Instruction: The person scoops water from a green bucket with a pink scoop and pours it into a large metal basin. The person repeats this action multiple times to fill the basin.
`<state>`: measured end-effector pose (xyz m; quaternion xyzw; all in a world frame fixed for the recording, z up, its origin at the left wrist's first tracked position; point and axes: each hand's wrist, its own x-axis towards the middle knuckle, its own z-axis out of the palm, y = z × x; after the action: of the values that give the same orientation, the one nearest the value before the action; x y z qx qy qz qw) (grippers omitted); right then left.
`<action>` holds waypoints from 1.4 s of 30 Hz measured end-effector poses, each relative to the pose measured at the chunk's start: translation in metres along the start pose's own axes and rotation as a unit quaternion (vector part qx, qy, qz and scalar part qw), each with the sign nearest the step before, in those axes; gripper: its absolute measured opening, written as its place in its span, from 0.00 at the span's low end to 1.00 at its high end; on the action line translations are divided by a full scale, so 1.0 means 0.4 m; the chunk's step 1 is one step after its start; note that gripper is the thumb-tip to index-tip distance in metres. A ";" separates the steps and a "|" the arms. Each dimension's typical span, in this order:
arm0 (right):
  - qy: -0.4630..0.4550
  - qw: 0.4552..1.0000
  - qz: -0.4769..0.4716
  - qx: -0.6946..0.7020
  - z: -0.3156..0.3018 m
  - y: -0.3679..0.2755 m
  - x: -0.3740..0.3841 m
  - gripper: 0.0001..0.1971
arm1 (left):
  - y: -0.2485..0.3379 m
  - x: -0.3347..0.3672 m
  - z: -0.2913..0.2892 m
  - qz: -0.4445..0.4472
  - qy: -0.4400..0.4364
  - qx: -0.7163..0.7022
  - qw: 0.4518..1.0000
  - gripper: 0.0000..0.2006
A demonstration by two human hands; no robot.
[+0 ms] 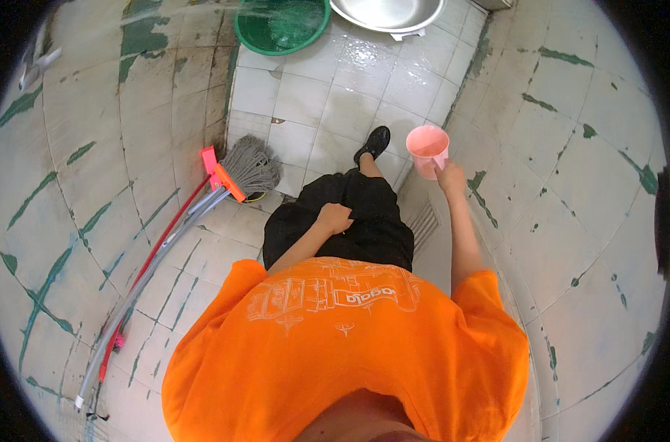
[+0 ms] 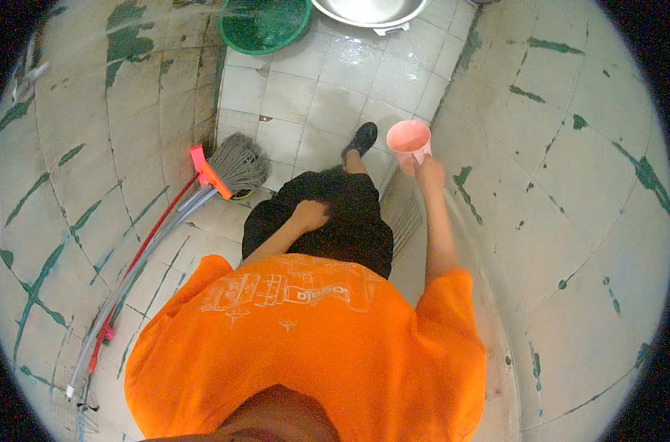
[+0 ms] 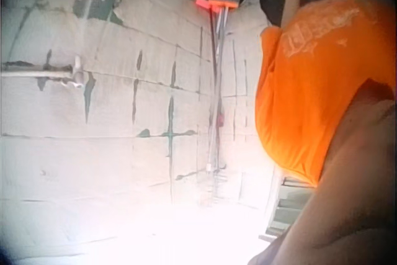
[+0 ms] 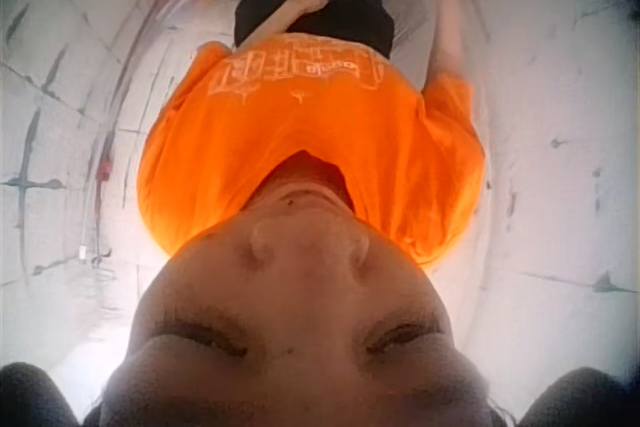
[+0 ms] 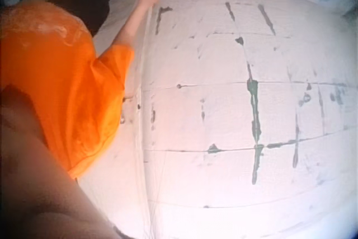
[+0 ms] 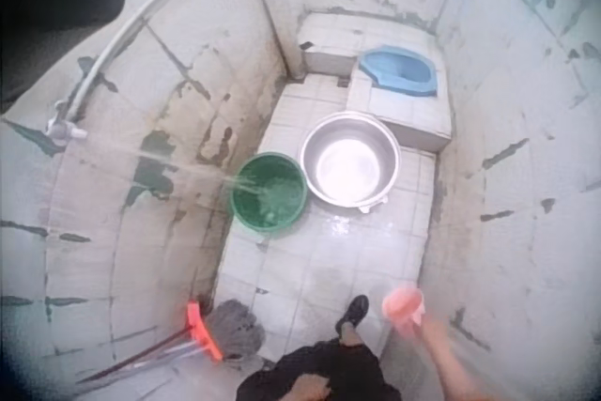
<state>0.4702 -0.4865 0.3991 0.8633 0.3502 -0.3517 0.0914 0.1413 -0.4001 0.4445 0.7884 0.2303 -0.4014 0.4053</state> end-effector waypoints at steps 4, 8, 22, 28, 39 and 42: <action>-0.055 0.997 -0.014 -0.049 0.009 -0.077 0.022 0.19 | -0.028 -0.035 -0.011 -0.025 -0.014 -0.006 1.000 0.15; -0.077 0.992 -0.030 -0.096 -0.003 -0.230 0.047 0.21 | -0.097 -0.084 0.003 -0.046 0.006 -0.043 0.998 0.16; 0.130 0.943 -0.248 -0.179 -0.035 -1.002 0.354 0.17 | -0.237 -0.171 -0.002 -0.070 0.017 -0.291 0.954 0.19; 0.315 0.830 -0.332 -0.320 0.225 -1.216 0.905 0.09 | -0.370 0.061 -0.053 0.031 -0.088 -0.311 0.946 0.21; 0.196 0.696 -0.429 -0.542 0.532 -1.352 1.387 0.07 | -0.671 0.566 0.134 0.114 0.007 -0.275 0.955 0.16; 0.143 0.706 -0.459 -0.520 0.520 -1.363 1.336 0.08 | -0.688 0.597 0.168 0.117 0.045 -0.250 0.960 0.15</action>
<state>0.2637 0.1205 -0.0646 0.4515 0.8397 0.0154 0.3013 0.0583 -0.2908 0.1004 0.7005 0.2475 -0.2444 0.6231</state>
